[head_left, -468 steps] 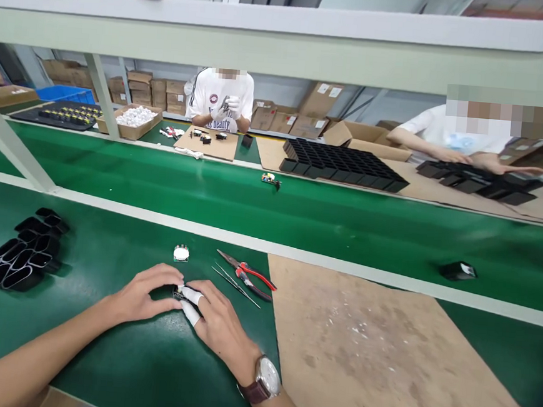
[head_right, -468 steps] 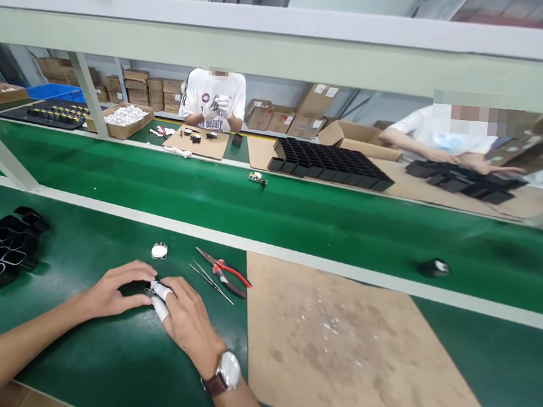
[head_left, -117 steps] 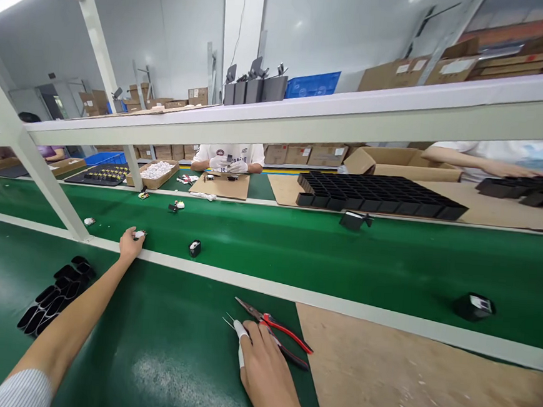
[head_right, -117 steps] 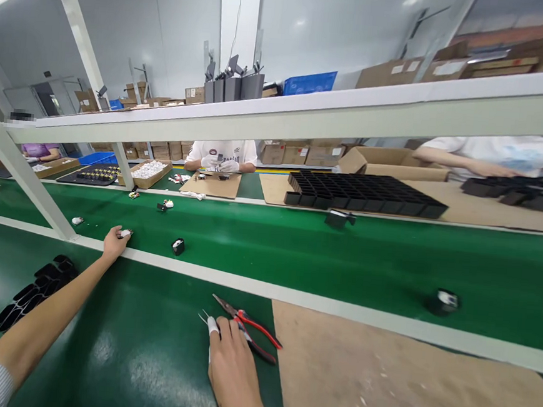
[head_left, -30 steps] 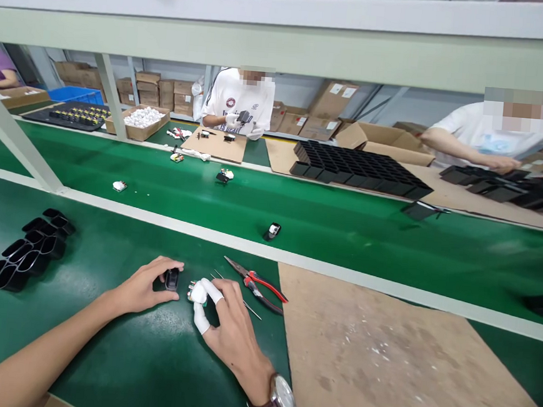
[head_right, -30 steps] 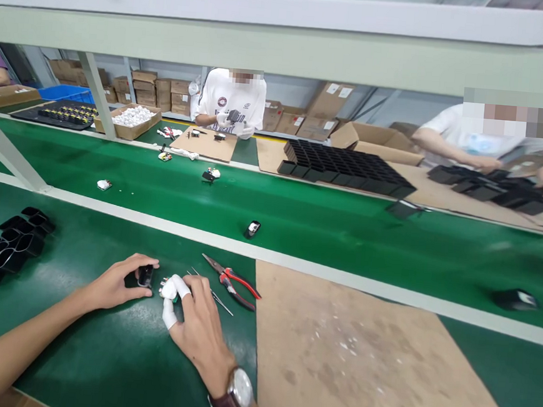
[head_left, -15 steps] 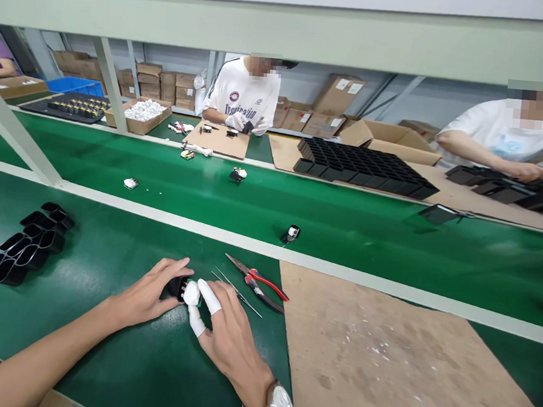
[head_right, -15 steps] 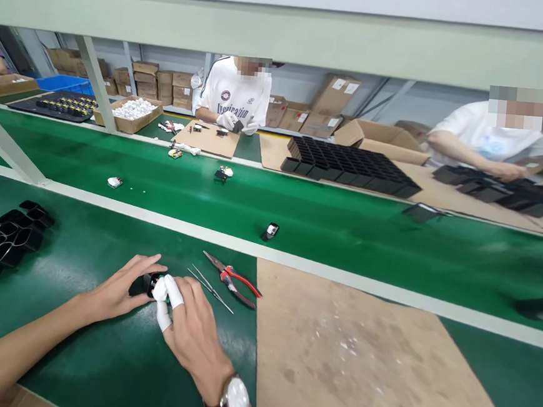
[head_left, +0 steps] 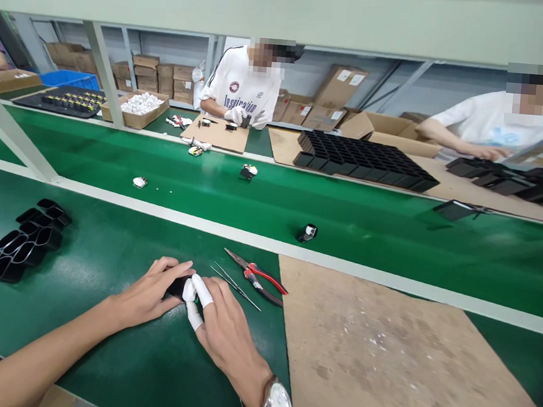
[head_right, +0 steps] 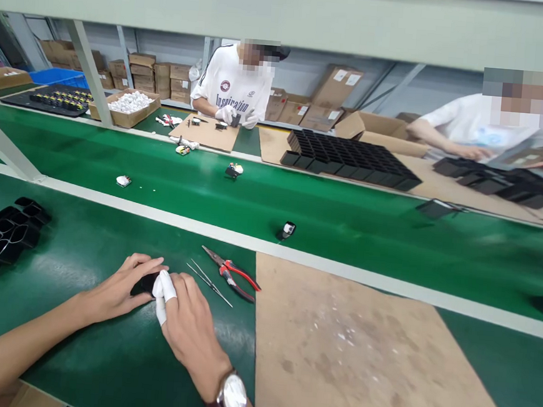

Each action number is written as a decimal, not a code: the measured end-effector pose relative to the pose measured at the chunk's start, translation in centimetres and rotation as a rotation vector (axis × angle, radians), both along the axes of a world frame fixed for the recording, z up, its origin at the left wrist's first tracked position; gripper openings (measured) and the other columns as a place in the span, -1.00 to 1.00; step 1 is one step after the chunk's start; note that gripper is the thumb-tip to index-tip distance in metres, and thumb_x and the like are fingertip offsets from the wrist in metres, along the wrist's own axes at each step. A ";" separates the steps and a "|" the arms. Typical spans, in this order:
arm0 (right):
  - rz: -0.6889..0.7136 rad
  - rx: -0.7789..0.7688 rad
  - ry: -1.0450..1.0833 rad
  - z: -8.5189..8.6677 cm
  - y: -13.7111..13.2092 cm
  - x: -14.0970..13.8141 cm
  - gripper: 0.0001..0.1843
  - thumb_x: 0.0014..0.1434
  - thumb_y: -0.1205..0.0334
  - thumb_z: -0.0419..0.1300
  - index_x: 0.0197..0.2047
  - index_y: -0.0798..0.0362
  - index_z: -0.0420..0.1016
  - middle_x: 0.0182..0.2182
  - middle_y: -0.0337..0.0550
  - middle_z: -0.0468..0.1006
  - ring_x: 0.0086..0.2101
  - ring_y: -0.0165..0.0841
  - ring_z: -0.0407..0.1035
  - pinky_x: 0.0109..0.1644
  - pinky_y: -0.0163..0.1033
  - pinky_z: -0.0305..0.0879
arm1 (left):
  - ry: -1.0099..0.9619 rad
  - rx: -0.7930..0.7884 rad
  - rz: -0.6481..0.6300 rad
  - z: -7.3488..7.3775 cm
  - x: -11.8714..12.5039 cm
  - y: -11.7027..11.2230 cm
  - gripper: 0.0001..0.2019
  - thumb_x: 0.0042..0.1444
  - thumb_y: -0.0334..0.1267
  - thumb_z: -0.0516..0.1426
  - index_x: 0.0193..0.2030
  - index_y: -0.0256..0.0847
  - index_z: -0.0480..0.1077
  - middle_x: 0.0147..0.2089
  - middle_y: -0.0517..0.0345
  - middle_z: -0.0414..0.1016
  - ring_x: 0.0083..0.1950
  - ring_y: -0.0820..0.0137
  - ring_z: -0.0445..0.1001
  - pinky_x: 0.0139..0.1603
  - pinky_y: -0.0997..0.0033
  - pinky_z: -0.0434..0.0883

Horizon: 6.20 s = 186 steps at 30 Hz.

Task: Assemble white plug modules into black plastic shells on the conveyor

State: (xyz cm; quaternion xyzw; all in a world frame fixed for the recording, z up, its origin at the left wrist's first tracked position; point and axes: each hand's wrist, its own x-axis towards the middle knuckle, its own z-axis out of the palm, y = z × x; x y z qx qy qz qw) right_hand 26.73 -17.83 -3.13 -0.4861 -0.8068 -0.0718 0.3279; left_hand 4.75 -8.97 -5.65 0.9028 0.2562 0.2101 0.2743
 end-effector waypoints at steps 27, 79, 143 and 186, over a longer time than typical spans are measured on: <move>0.070 -0.123 0.277 -1.3 0.5 0.4 -0.52 0.40 0.32 0.22 0.34 0.00 0.33 0.15 0.09 0.52 0.11 -0.09 0.47 0.16 0.15 0.55 | -0.035 -0.441 -0.180 2.1 -1.0 3.7 -0.24 0.25 -0.34 0.30 0.53 0.05 0.15 0.43 -0.10 0.42 0.36 0.17 0.51 0.34 0.00 0.50; -0.038 -0.041 -0.131 -0.2 0.1 2.4 -0.72 0.29 0.55 0.01 -0.26 0.02 0.43 -0.31 -0.12 0.45 -0.41 -0.30 0.33 -0.41 -0.15 0.24 | -0.045 -0.163 0.071 0.3 -0.4 0.0 -0.43 0.37 -0.23 0.22 0.46 0.06 0.17 0.09 0.09 0.54 0.03 0.27 0.57 0.06 0.25 0.58; 0.116 -0.189 0.039 0.2 1.1 2.1 -0.76 0.33 0.53 0.10 -0.26 0.03 0.48 -0.19 -0.09 0.52 -0.29 -0.31 0.40 -0.25 -0.20 0.34 | 0.026 -0.290 0.044 0.4 -0.4 -0.1 -0.41 0.36 -0.24 0.21 0.46 0.04 0.13 0.23 0.06 0.52 0.25 0.18 0.52 0.27 0.12 0.49; -0.022 -0.073 -0.034 1.2 0.6 2.6 -0.73 0.38 0.47 0.05 -0.03 0.09 0.56 -0.25 -0.12 0.51 -0.40 -0.36 0.38 -0.37 -0.22 0.30 | 0.026 -0.179 0.103 0.3 -0.1 -0.6 -0.41 0.32 -0.26 0.20 0.43 -0.04 0.16 0.08 0.05 0.47 0.01 0.24 0.54 0.09 0.22 0.53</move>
